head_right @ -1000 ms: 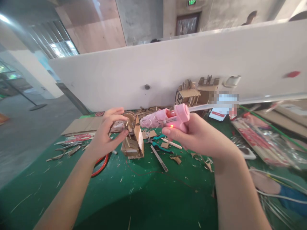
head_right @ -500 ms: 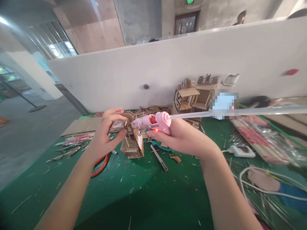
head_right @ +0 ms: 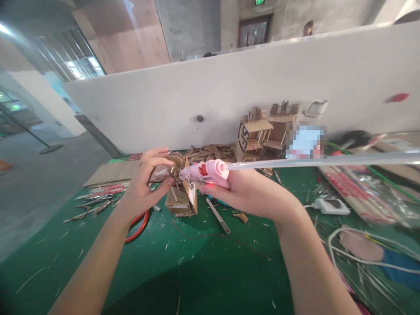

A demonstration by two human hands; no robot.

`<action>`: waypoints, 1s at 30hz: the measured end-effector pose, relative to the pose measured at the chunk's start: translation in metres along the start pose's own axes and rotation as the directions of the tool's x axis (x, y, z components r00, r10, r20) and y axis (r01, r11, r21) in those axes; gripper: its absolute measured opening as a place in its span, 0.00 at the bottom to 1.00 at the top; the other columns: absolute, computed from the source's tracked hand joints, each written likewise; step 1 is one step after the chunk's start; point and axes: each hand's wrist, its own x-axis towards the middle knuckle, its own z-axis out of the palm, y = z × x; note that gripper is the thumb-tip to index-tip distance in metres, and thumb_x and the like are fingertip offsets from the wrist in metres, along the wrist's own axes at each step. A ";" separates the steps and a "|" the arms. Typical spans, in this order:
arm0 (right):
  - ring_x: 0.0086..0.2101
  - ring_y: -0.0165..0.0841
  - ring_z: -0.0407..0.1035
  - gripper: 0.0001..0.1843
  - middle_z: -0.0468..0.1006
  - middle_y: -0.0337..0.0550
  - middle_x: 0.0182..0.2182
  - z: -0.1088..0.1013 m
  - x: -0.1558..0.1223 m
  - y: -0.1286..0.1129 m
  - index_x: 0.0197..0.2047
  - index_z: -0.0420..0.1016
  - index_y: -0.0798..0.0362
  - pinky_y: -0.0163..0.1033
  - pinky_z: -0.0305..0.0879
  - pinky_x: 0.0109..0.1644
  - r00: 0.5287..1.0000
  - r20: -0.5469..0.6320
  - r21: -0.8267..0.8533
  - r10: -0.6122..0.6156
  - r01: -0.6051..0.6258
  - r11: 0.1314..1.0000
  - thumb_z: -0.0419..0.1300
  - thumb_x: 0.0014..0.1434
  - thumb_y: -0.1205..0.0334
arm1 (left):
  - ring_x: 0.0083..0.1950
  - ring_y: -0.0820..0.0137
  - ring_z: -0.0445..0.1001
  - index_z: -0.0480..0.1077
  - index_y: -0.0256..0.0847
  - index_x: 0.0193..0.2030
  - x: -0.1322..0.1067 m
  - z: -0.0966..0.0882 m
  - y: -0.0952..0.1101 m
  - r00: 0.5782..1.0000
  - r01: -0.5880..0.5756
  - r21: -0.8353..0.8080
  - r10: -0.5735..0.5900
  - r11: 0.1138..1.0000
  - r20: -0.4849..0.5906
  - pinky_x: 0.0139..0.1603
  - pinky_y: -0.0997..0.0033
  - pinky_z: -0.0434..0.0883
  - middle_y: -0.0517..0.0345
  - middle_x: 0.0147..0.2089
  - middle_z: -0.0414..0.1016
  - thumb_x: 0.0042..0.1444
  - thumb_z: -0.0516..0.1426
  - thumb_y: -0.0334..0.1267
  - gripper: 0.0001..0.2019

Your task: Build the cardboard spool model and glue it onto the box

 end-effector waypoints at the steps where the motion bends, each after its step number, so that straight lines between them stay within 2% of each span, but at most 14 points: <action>1: 0.23 0.29 0.64 0.18 0.72 0.36 0.23 0.000 -0.001 -0.001 0.44 0.75 0.50 0.33 0.60 0.25 1.000 -0.003 -0.009 -0.002 0.002 1.000 0.51 0.65 0.47 | 0.67 0.60 0.59 0.63 0.47 0.50 0.000 0.000 0.000 1.000 0.002 -0.002 -0.002 1.000 0.004 0.65 0.51 0.60 0.49 0.63 0.58 0.58 0.56 0.30 0.14; 6: 0.29 0.31 0.70 0.20 0.79 0.39 0.34 -0.003 -0.001 -0.006 0.55 0.71 0.47 0.34 0.64 0.30 1.000 0.007 0.045 0.003 -0.003 0.999 0.51 0.65 0.49 | 0.67 0.60 0.59 0.63 0.46 0.50 0.000 0.000 -0.001 1.000 -0.002 -0.006 0.002 1.000 0.000 0.65 0.52 0.60 0.49 0.63 0.58 0.58 0.57 0.31 0.14; 9: 0.31 0.32 0.71 0.21 0.79 0.41 0.37 -0.004 0.001 -0.007 0.57 0.69 0.47 0.34 0.65 0.32 1.000 0.013 0.049 -0.019 0.018 0.999 0.51 0.66 0.51 | 0.66 0.61 0.61 0.63 0.46 0.50 0.000 0.001 -0.002 1.000 0.001 -0.016 -0.001 1.000 0.002 0.65 0.52 0.61 0.48 0.64 0.58 0.58 0.57 0.31 0.14; 13: 0.28 0.31 0.69 0.20 0.77 0.39 0.32 -0.001 0.000 -0.003 0.55 0.71 0.49 0.34 0.63 0.30 0.999 -0.009 0.002 -0.045 0.045 0.999 0.51 0.66 0.49 | 0.66 0.60 0.60 0.64 0.46 0.50 0.000 0.001 -0.002 1.000 -0.009 -0.010 0.009 1.000 -0.009 0.65 0.51 0.60 0.48 0.63 0.59 0.58 0.57 0.31 0.14; 18: 0.20 0.29 0.61 0.20 0.70 0.36 0.20 0.000 -0.003 0.001 0.42 0.76 0.51 0.34 0.57 0.22 1.000 -0.011 -0.093 0.012 -0.013 0.996 0.50 0.65 0.45 | 0.65 0.60 0.61 0.63 0.47 0.50 -0.001 0.000 -0.002 1.000 -0.001 -0.008 0.001 1.000 -0.003 0.65 0.50 0.61 0.48 0.64 0.58 0.58 0.57 0.31 0.14; 22: 0.27 0.31 0.68 0.19 0.77 0.39 0.30 -0.001 -0.002 -0.003 0.51 0.73 0.49 0.34 0.64 0.30 1.000 0.001 -0.034 -0.014 0.014 0.999 0.51 0.65 0.48 | 0.65 0.59 0.61 0.64 0.47 0.50 -0.001 0.000 -0.002 1.000 -0.002 0.000 0.002 1.000 -0.008 0.65 0.47 0.60 0.49 0.63 0.58 0.58 0.57 0.32 0.14; 24: 0.26 0.30 0.68 0.20 0.77 0.39 0.31 -0.002 -0.001 -0.005 0.53 0.71 0.48 0.34 0.64 0.31 0.999 -0.008 -0.016 -0.031 0.031 0.999 0.50 0.65 0.48 | 0.65 0.59 0.61 0.64 0.47 0.50 0.000 0.000 -0.002 1.000 -0.002 -0.006 0.002 1.000 -0.012 0.65 0.48 0.61 0.49 0.63 0.58 0.58 0.57 0.32 0.14; 30: 0.21 0.31 0.65 0.18 0.72 0.36 0.21 -0.004 -0.005 -0.007 0.43 0.75 0.49 0.35 0.60 0.25 1.000 -0.026 -0.071 -0.016 0.014 0.997 0.51 0.64 0.46 | 0.64 0.61 0.63 0.63 0.48 0.50 -0.001 -0.001 -0.001 1.000 0.016 -0.010 -0.016 1.000 0.005 0.65 0.48 0.61 0.49 0.64 0.57 0.59 0.57 0.32 0.14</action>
